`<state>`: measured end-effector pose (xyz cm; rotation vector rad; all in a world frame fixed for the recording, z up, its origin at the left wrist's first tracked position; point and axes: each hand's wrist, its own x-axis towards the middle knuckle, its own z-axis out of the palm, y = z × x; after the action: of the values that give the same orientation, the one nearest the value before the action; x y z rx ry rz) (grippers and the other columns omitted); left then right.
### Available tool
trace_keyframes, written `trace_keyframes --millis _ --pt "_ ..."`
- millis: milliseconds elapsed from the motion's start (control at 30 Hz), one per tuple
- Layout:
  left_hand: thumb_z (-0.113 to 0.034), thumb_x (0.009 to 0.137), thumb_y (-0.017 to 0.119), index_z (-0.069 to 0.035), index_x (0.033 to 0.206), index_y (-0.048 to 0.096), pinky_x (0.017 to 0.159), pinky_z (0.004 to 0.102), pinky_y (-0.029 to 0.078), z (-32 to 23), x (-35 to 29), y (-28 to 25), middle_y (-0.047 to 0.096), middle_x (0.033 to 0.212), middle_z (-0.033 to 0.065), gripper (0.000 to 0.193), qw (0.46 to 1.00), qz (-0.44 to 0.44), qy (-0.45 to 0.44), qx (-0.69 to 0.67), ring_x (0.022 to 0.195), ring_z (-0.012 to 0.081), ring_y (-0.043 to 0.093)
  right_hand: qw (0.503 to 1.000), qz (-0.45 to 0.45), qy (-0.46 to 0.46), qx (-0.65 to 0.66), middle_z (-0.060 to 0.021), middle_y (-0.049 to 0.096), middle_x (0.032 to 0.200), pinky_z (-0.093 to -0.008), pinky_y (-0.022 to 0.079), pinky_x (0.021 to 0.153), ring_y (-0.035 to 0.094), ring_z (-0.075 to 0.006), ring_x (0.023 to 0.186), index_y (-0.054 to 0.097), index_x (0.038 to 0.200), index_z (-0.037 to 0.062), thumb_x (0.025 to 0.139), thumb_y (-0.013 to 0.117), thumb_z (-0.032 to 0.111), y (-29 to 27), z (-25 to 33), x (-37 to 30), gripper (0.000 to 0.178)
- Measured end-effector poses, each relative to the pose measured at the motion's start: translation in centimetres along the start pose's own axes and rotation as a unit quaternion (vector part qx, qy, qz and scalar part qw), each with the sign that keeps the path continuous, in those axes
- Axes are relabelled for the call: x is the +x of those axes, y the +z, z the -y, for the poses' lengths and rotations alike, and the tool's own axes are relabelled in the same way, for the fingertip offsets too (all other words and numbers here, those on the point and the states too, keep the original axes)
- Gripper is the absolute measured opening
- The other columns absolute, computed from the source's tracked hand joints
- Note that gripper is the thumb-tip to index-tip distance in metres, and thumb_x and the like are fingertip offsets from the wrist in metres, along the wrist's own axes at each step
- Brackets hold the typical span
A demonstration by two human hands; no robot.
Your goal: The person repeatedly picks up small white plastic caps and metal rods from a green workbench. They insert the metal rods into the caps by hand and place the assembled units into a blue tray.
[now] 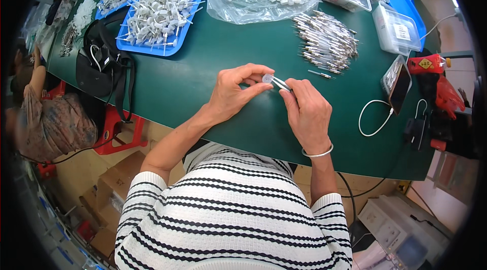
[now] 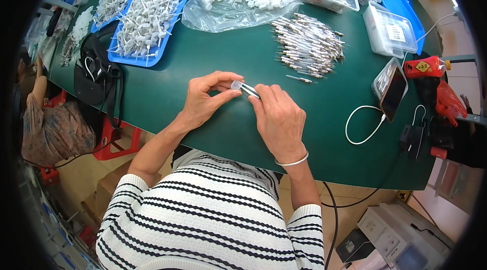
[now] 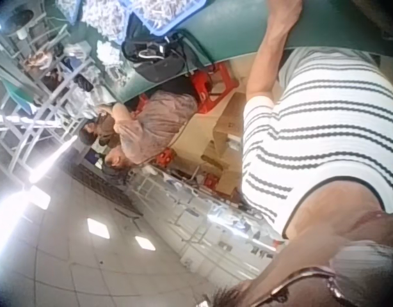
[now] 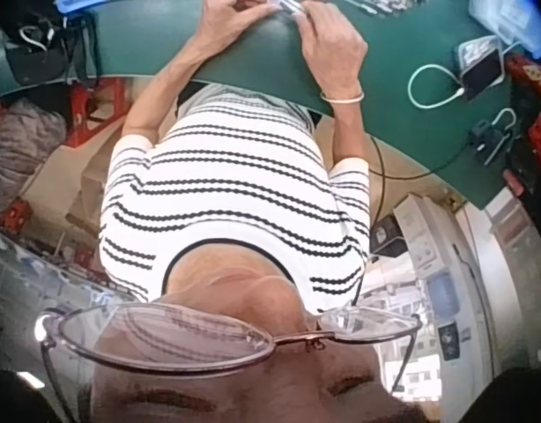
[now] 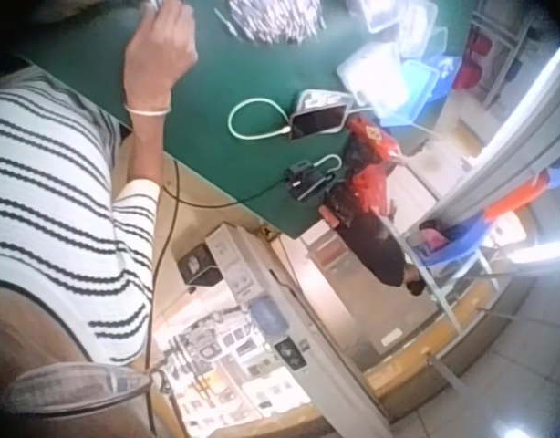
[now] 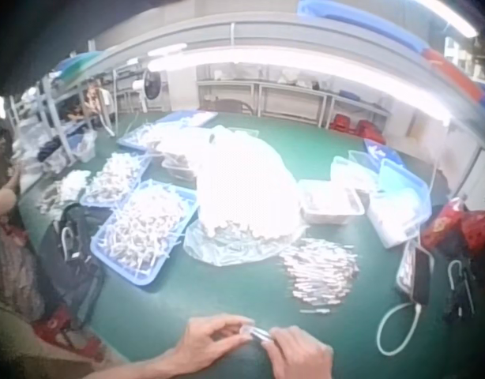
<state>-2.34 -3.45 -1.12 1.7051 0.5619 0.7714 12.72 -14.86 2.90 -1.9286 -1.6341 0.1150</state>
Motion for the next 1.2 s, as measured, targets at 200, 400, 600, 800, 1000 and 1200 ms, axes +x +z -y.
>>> trace_keyframes --millis 200,400,600,800,1000,1200 --pt "-0.003 0.08 0.071 -0.001 0.106 0.066 0.069 0.0228 0.054 -0.1 0.0 0.0 0.069 0.088 0.0087 0.027 1.0 0.001 0.002 0.014 0.075 0.0116 0.067 1.0 -0.006 -0.011 -0.029 -0.0047 0.054 0.075 -0.0346 0.044 0.051 0.057 -0.0213 0.064 0.059 0.092 0.0083 0.082 0.068 0.014 -0.1 0.4 0.0 0.015" --pt "-0.001 0.08 0.071 0.0 0.106 0.067 0.073 0.0229 0.055 -0.4 0.0 -0.1 0.07 0.095 0.0084 0.026 1.0 0.012 -0.012 0.024 0.081 0.0122 0.068 1.0 -0.018 -0.007 0.012 -0.0051 0.054 0.071 -0.0352 0.044 0.051 0.056 -0.0217 0.059 0.059 0.09 0.0072 0.083 0.067 0.013 0.4 0.1 -0.4 0.013" --pt "0.0 0.08 0.071 0.0 0.105 0.067 0.071 0.0215 0.054 -0.4 0.1 -0.2 0.071 0.096 0.0086 0.025 1.0 0.021 -0.019 0.005 0.08 0.0113 0.068 0.967 0.0 0.091 0.239 -0.005 0.054 0.064 -0.0293 0.039 0.049 0.05 -0.0173 0.051 0.061 0.085 0.0041 0.087 0.064 0.01 1.1 -0.5 -0.8 0.007" --pt "0.001 0.081 0.07 0.001 0.103 0.067 0.069 0.02 0.054 -0.6 -0.1 -0.1 0.07 0.099 0.0101 0.022 0.996 0.024 -0.071 -0.049 0.079 0.0107 0.068 0.896 0.024 0.173 0.409 0.0019 0.05 0.064 -0.0207 0.034 0.049 0.044 -0.0044 0.055 0.063 0.086 0.0011 0.092 0.062 0.013 1.4 -1.1 -1.4 0.013" --pt "0.0 0.082 0.07 0.001 0.106 0.065 0.065 0.0189 0.053 -0.2 -0.4 -0.1 0.07 0.1 0.0107 0.025 0.989 0.024 -0.115 -0.09 0.08 0.0104 0.068 0.894 -0.018 0.171 0.414 0.0024 0.052 0.069 -0.0206 0.036 0.052 0.045 -0.004 0.06 0.062 0.091 0.0 0.091 0.062 0.011 -1.2 -1.4 -0.3 0.011" --pt "-0.002 0.082 0.071 0.002 0.107 0.066 0.065 0.0191 0.053 0.1 -0.4 -0.1 0.071 0.094 0.0095 0.026 0.991 0.024 -0.095 -0.093 0.078 0.0094 0.067 0.96 0.042 0.124 0.247 -0.0079 0.056 0.066 -0.0296 0.041 0.05 0.05 -0.0184 0.051 0.06 0.088 0.0034 0.086 0.067 0.018 -0.8 -1.1 -0.7 0.016"
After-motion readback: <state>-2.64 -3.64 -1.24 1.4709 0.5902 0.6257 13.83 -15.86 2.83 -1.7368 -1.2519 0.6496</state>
